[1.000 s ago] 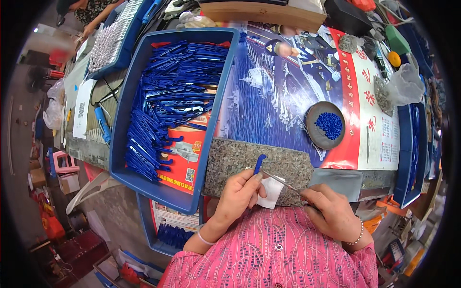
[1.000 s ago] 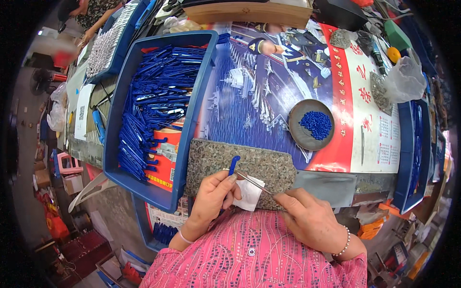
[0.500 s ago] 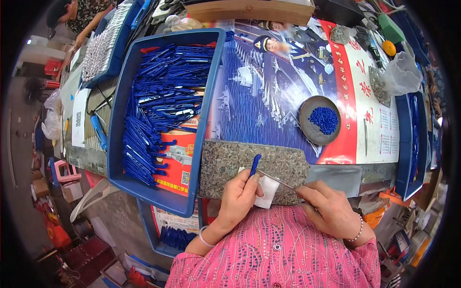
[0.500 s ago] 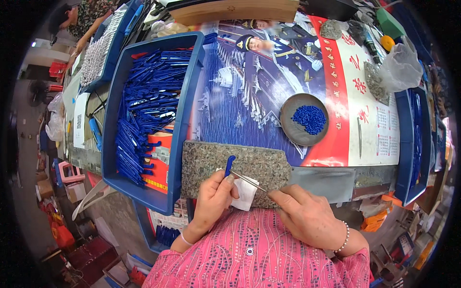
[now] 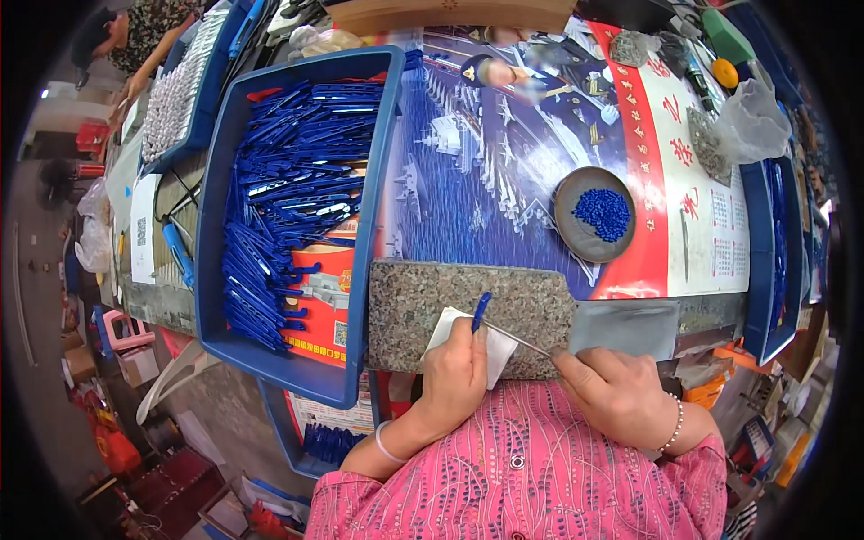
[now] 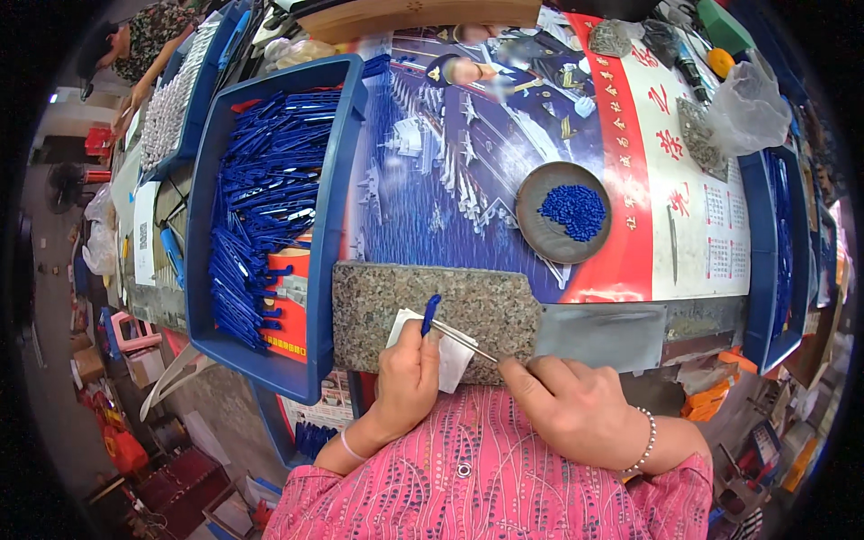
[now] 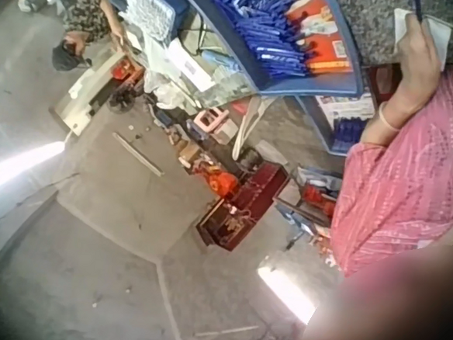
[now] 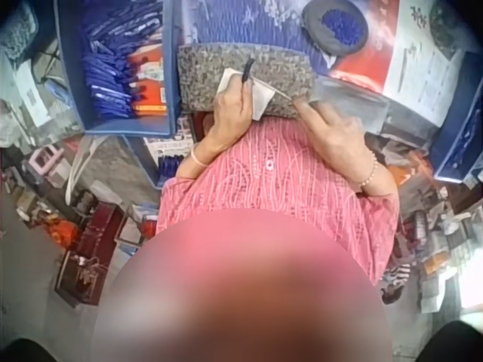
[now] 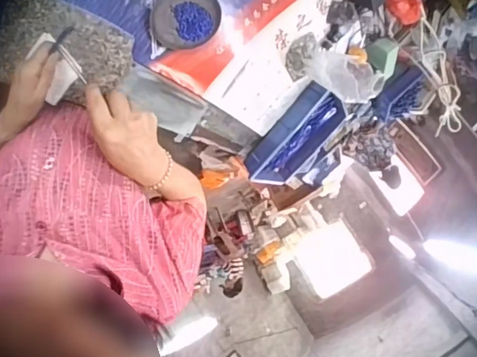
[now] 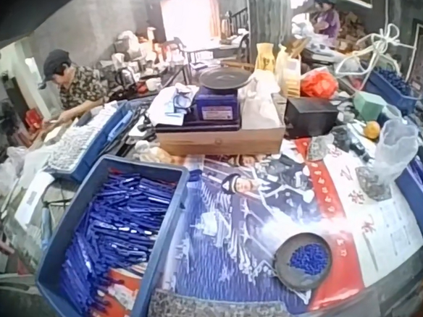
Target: Assembling small blue caps onto the ends of long blue plastic tubes at a manual workstation.
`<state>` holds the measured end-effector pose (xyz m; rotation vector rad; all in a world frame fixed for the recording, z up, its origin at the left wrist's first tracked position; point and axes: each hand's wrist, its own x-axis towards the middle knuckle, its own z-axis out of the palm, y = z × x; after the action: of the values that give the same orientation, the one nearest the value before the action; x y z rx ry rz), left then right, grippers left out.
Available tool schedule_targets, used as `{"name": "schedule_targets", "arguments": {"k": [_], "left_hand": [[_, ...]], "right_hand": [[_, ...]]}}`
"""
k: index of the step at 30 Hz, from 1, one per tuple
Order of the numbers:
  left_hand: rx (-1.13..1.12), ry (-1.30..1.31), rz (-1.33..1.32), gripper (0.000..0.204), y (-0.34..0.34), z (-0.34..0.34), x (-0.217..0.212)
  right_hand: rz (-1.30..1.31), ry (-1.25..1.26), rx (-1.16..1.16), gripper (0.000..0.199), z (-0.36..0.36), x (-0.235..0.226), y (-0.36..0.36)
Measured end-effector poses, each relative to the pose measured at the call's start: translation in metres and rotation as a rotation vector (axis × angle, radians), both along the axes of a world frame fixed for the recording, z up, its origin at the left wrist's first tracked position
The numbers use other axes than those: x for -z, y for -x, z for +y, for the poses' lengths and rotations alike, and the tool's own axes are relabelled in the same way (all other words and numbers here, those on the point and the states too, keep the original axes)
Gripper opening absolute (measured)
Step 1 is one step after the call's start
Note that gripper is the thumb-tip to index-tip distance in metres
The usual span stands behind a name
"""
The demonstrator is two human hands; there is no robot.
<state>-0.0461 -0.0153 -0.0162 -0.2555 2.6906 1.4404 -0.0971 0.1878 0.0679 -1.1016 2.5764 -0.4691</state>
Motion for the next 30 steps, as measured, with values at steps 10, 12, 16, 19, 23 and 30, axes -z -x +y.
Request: {"name": "schedule_targets", "arguments": {"k": [10,12,16,19,23,30], "left_hand": [[-0.036,0.053,0.023,0.011,0.004,0.001,0.003],[-0.042,0.043,0.061,0.013,0.004,0.000,0.005],[-0.060,0.025,0.021,0.017,0.005,-0.002,0.003],[-0.008,0.049,-0.011,0.009,0.006,-0.002,0.000],[-0.035,-0.027,0.030,0.014,0.001,-0.002,0.009],[-0.224,-0.829,-0.320,0.021,0.000,-0.010,-0.025]], "right_hand": [[-0.729,0.451,0.446,0.022,-0.001,0.018,0.019],[-0.374,0.347,0.187,0.022,-0.005,0.013,0.017],[-0.217,0.154,0.057,0.026,-0.009,0.004,0.016],[-0.376,0.178,0.126,0.027,-0.002,0.013,0.022],[-0.545,0.341,0.155,0.033,0.007,0.024,0.022],[-0.750,0.320,0.263,0.024,0.005,0.034,0.003]]}}
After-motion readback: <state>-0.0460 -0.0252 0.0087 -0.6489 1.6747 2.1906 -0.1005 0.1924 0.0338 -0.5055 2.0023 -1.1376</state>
